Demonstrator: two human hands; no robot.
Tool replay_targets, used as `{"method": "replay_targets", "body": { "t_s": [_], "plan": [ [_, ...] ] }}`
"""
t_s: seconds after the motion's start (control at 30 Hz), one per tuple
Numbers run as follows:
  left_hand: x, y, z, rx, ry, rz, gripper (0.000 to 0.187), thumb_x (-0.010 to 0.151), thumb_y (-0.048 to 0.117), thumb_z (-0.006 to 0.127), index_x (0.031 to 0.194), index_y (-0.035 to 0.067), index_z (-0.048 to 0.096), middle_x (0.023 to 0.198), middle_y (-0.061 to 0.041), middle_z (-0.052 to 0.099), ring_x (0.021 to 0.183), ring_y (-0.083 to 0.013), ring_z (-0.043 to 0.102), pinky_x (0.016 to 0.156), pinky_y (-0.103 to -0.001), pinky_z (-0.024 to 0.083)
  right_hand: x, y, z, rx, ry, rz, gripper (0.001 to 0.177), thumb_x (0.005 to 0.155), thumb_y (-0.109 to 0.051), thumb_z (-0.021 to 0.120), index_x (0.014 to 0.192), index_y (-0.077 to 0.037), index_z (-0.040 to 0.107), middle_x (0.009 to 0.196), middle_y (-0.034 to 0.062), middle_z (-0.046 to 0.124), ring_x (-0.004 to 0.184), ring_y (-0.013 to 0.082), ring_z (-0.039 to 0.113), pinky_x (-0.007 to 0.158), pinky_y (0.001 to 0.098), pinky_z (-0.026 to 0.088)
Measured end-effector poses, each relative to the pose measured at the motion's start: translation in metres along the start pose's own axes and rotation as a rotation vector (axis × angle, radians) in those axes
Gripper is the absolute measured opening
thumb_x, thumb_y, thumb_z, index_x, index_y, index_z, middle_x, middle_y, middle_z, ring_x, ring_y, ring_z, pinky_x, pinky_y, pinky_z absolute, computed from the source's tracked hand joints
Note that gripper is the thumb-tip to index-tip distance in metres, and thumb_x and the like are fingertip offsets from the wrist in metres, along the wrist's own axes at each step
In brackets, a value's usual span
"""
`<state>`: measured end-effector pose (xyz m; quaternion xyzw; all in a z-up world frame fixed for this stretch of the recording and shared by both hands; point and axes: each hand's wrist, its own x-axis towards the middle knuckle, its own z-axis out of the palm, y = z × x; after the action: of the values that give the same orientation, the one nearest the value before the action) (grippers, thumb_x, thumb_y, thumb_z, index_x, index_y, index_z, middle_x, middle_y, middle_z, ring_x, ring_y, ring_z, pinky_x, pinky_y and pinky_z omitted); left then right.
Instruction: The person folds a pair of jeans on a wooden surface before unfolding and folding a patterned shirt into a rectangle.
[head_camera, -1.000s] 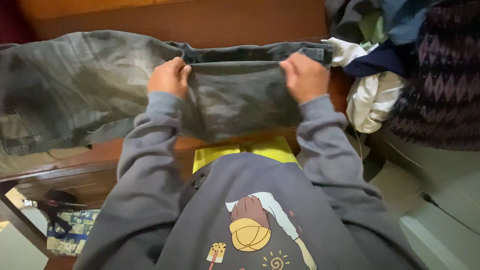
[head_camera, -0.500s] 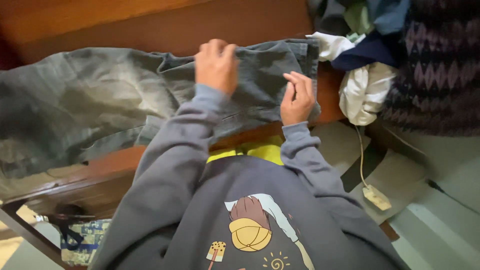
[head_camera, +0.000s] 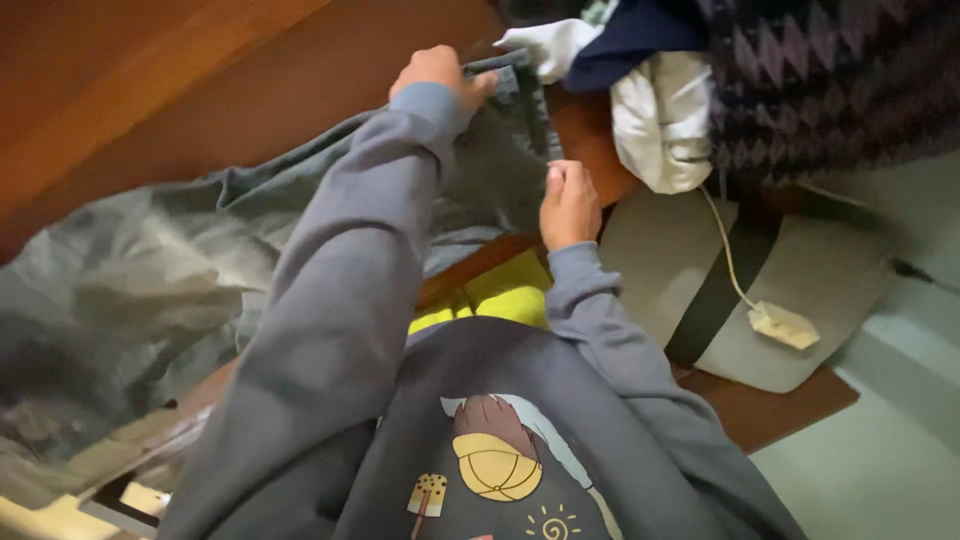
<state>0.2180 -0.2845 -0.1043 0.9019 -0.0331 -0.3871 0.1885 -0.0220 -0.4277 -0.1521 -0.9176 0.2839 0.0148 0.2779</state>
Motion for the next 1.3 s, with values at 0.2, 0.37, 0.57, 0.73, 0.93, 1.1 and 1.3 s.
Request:
{"method": "replay_targets", "body": {
  "t_s": [0.2, 0.37, 0.57, 0.73, 0.93, 1.1, 1.3],
  "plan": [
    [0.029, 0.000, 0.031, 0.059, -0.062, 0.306, 0.035, 0.081, 0.026, 0.077, 0.114, 0.015, 0.075, 0.115, -0.015, 0.072, 0.106, -0.0356, 0.069, 0.088, -0.045, 0.055, 0.018, -0.023, -0.029, 0.101, -0.252, 0.265, 0.039, 0.088, -0.039, 0.070, 0.111, -0.008, 0.063, 0.103, 0.0166, 0.074, 0.093, 0.0347, 0.071, 0.081, 0.0456, 0.053],
    [0.038, 0.006, 0.040, -0.260, 0.019, 0.662, 0.032, 0.082, 0.019, 0.077, 0.114, 0.014, 0.072, 0.110, -0.012, 0.076, 0.105, -0.0321, 0.073, 0.090, -0.043, 0.057, 0.013, 0.058, 0.014, 0.208, -0.152, 0.304, 0.034, 0.107, -0.039, 0.065, 0.117, -0.007, 0.068, 0.115, 0.0201, 0.073, 0.106, 0.0390, 0.066, 0.089, 0.0464, 0.051],
    [0.054, 0.007, 0.072, -0.204, 0.215, 0.660, 0.032, 0.084, 0.021, 0.083, 0.112, 0.017, 0.069, 0.114, -0.010, 0.072, 0.105, -0.0362, 0.068, 0.088, -0.047, 0.053, 0.022, 0.006, -0.038, 0.195, -0.248, 0.370, 0.034, 0.091, -0.033, 0.077, 0.107, -0.005, 0.068, 0.097, 0.0165, 0.074, 0.090, 0.0337, 0.071, 0.083, 0.0423, 0.054],
    [-0.003, 0.012, 0.078, -0.053, 0.591, 0.476, 0.032, 0.092, 0.022, 0.080, 0.119, 0.020, 0.063, 0.127, -0.014, 0.065, 0.119, -0.0397, 0.060, 0.097, -0.052, 0.050, 0.013, -0.010, -0.045, 0.154, 0.077, 0.106, 0.025, 0.095, -0.021, 0.079, 0.103, -0.002, 0.065, 0.095, 0.0167, 0.069, 0.090, 0.0343, 0.067, 0.085, 0.0434, 0.052],
    [-0.091, -0.057, 0.104, -0.734, 0.118, 0.248, 0.079, 0.075, 0.038, 0.089, 0.134, 0.003, 0.049, 0.110, -0.019, 0.069, 0.101, -0.0301, 0.070, 0.087, -0.042, 0.056, -0.027, -0.082, -0.042, 0.494, -0.330, -0.230, 0.036, 0.087, -0.010, 0.073, 0.120, -0.002, 0.064, 0.109, 0.0183, 0.069, 0.100, 0.0328, 0.069, 0.087, 0.0407, 0.055],
    [-0.097, -0.300, 0.178, 0.027, 0.831, 0.070, 0.031, 0.068, 0.010, 0.072, 0.097, 0.001, 0.068, 0.093, -0.023, 0.065, 0.087, -0.0424, 0.061, 0.080, -0.053, 0.049, -0.017, -0.091, -0.032, 0.496, -0.462, -0.231, 0.030, 0.092, -0.009, 0.068, 0.121, -0.008, 0.070, 0.103, 0.0100, 0.071, 0.087, 0.0221, 0.071, 0.077, 0.0335, 0.059],
    [-0.237, -0.366, 0.017, -0.197, 1.009, -0.568, 0.076, 0.081, 0.005, 0.064, 0.153, 0.000, 0.041, 0.143, -0.026, 0.053, 0.138, -0.0391, 0.053, 0.122, -0.048, 0.040, -0.016, -0.096, -0.016, 0.325, -0.513, -0.214, 0.027, 0.095, -0.010, 0.065, 0.121, -0.008, 0.070, 0.097, 0.0101, 0.069, 0.080, 0.0204, 0.070, 0.074, 0.0329, 0.057]
  ]
}}
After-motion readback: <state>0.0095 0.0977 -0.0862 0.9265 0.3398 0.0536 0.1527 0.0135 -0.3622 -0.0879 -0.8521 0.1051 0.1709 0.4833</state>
